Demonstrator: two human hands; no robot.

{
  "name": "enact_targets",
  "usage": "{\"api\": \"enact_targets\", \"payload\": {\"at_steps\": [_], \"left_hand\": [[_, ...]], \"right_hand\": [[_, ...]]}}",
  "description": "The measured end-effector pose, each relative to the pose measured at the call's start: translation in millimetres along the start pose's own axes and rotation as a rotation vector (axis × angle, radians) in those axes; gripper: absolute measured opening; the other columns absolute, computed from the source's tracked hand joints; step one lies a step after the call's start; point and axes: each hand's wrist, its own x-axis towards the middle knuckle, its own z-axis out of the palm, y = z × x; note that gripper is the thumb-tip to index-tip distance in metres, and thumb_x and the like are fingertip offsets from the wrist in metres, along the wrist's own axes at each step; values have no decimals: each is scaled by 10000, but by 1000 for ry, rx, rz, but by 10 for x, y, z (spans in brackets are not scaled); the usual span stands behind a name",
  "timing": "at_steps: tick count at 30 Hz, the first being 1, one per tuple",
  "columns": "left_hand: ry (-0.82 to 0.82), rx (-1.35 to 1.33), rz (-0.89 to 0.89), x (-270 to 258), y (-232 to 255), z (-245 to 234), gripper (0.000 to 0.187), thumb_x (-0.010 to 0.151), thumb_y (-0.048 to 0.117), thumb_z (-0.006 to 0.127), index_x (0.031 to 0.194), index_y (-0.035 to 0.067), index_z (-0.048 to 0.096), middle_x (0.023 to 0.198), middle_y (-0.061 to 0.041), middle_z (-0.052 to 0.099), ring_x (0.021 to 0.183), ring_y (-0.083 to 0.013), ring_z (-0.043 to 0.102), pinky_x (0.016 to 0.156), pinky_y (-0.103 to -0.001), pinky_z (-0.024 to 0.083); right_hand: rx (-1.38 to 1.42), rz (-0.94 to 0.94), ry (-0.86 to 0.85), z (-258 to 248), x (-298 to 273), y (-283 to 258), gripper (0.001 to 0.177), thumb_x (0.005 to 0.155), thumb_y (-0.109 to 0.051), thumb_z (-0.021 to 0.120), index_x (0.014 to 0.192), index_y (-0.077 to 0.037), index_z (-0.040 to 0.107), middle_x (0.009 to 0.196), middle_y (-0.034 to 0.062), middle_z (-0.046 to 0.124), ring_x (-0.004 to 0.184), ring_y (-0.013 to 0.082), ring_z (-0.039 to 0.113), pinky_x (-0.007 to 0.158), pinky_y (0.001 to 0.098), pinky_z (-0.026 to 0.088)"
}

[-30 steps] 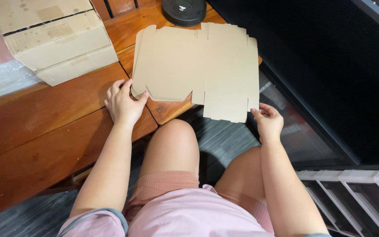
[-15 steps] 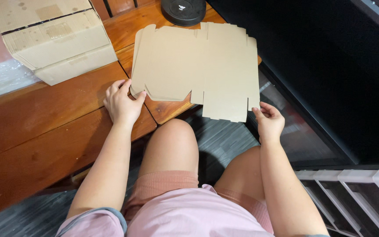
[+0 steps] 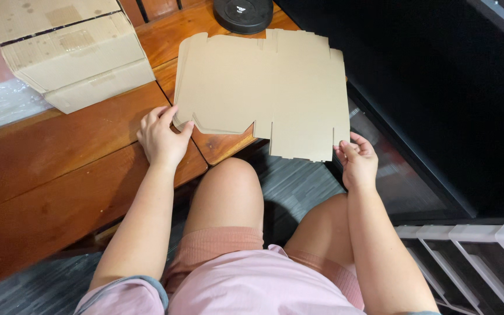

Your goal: The person repeatedly picks up flat cardboard pieces from a wooden surface, lifts them, and places them onto a stack on a black shelf. The action is performed one at a time in a repetitive loop throughout the clip.

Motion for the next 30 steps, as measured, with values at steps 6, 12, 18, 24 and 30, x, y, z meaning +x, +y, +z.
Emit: {"api": "enact_targets", "payload": {"at_steps": [6, 12, 18, 24, 30], "left_hand": [[8, 32, 31, -16, -29, 26, 401, 967, 509, 708, 1289, 270, 725, 1366, -5, 564, 1384, -249, 432, 1130, -505, 300], [-16, 38, 36, -22, -27, 13, 336, 971, 488, 702, 1265, 326, 731, 1375, 3, 550, 1395, -249, 417, 1116, -505, 313], [-11, 65, 37, -8, -51, 54, 417, 978, 507, 686, 1338, 296, 700, 1374, -9, 546, 1391, -246, 414, 1108, -507, 317], [13, 90, 67, -21, -43, 63, 448, 972, 525, 683, 1350, 284, 694, 1366, -26, 554, 1385, -261, 426, 1095, -519, 335], [115, 127, 168, -37, -116, 181, 448, 911, 514, 740, 1290, 276, 729, 1337, -28, 567, 1398, -281, 436, 1128, -550, 302]], "right_hand": [[-35, 91, 80, 55, -100, -167, 235, 986, -24, 639, 1220, -19, 665, 831, 88, 721, 726, 166, 770, 685, 235, 710], [-119, -14, 77, -138, 202, 166, 330, 869, -37, 854, 1143, -13, 673, 836, 64, 726, 693, 127, 749, 662, 234, 690], [-169, -36, 90, -107, 133, 89, 269, 929, -43, 792, 1153, -27, 644, 820, 65, 716, 662, 110, 730, 584, 218, 667], [-246, -55, 181, -132, 173, 115, 162, 943, -103, 788, 1065, -77, 684, 830, 20, 693, 699, 73, 674, 545, 183, 627], [-98, -40, 205, -148, 208, 124, 91, 980, -55, 695, 1053, -70, 642, 801, 34, 649, 647, 79, 658, 575, 166, 611]]}}
